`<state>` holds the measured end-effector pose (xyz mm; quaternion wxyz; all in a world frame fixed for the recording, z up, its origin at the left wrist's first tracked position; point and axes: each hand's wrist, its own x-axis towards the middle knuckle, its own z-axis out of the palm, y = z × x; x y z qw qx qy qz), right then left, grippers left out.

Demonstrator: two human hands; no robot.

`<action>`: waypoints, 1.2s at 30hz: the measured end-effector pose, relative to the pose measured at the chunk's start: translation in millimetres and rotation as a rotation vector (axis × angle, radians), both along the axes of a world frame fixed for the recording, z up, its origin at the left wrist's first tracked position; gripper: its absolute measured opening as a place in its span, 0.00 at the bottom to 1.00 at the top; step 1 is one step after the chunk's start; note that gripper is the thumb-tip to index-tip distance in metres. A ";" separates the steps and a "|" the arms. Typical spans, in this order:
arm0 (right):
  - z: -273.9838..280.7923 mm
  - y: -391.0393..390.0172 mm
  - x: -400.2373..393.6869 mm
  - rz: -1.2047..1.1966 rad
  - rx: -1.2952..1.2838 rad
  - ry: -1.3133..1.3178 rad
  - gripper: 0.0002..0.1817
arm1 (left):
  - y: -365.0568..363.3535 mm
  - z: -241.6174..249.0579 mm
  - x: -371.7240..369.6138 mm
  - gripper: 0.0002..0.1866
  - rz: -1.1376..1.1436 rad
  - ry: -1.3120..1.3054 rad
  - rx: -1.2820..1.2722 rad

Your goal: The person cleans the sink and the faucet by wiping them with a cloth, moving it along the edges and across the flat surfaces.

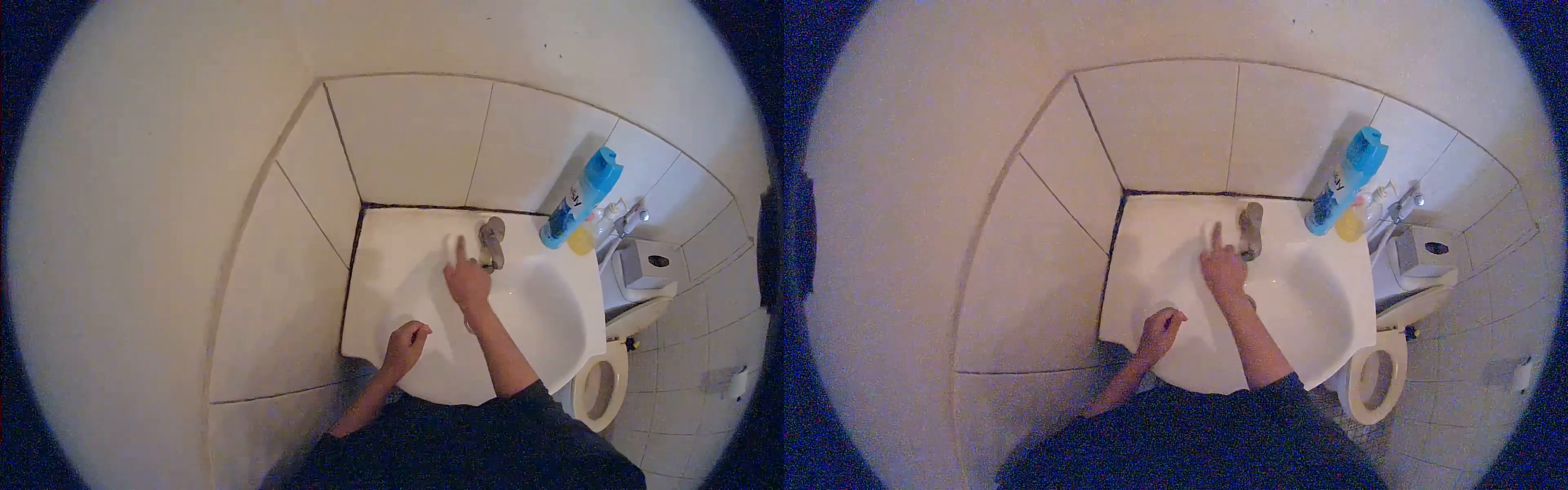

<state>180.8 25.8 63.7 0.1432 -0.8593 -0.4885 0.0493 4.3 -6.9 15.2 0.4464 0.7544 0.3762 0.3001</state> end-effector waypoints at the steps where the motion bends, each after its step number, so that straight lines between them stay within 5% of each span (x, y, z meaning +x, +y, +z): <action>1: -0.7 2.6 -1.4 0.000 -0.001 0.001 0.38 | -0.4 2.2 0.0 0.08 0.001 0.004 -0.055; 4: 2.1 7.2 -12.0 -0.029 -0.045 -0.038 0.37 | 0.6 -2.1 0.0 0.09 -0.005 0.010 -0.036; 6: 4.8 5.7 -20.9 0.233 -0.084 -0.087 0.37 | 0.7 -3.5 0.2 0.09 -0.006 -0.001 -0.036; 12: -7.8 3.3 -10.6 0.003 0.070 -0.084 0.37 | 0.8 -3.9 -1.7 0.08 0.015 -0.033 -0.045; 14: 0.6 -0.4 -27.6 0.291 -0.071 -0.032 0.38 | -0.7 -7.4 0.4 0.09 0.006 -0.081 -0.048; 16: 5.6 0.6 -15.6 0.284 -0.107 -0.007 0.39 | 1.7 -10.2 -0.2 0.08 0.025 -0.074 -0.029; 19: 12.2 -10.6 1.2 -0.127 -0.047 0.057 0.38 | 0.1 -5.6 -1.6 0.08 0.036 -0.050 -0.022; 22: -7.9 -8.2 -5.7 0.064 -0.021 -0.168 0.38 | -0.8 -10.3 0.6 0.09 0.032 -0.081 0.013; 29: 16.0 -4.9 2.3 -0.102 -0.026 -0.078 0.36 | 0.4 -4.9 -1.0 0.09 0.028 -0.085 -0.047; 31: 20.7 -2.4 -5.7 0.153 -0.151 -0.087 0.36 | -0.1 -9.2 -1.0 0.09 0.017 -0.044 -0.062; 36: 16.3 1.8 1.7 -0.024 -0.127 -0.048 0.37 | -1.4 -13.6 0.2 0.09 0.044 -0.086 -0.058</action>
